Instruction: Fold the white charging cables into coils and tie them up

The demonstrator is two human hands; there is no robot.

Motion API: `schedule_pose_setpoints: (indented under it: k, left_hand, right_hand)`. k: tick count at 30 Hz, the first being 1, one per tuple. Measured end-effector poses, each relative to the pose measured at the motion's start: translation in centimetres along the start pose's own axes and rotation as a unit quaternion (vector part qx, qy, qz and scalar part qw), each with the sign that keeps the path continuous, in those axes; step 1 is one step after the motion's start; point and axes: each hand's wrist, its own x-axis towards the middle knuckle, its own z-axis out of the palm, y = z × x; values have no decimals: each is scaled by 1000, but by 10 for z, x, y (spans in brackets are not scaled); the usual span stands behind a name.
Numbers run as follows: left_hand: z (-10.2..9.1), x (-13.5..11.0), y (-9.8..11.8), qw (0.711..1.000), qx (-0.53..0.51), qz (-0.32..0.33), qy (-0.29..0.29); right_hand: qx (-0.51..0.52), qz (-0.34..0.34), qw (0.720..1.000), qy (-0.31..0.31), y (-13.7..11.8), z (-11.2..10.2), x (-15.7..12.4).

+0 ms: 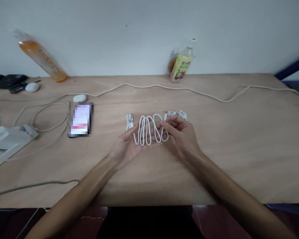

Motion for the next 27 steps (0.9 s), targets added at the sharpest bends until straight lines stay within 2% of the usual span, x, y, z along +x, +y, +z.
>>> schedule_pose_setpoints:
  k: [27]
  left_hand:
    - [2,2,-2,1000,-4,10,15]
  right_hand:
    - [17,-1,1000,-5,0,1,0]
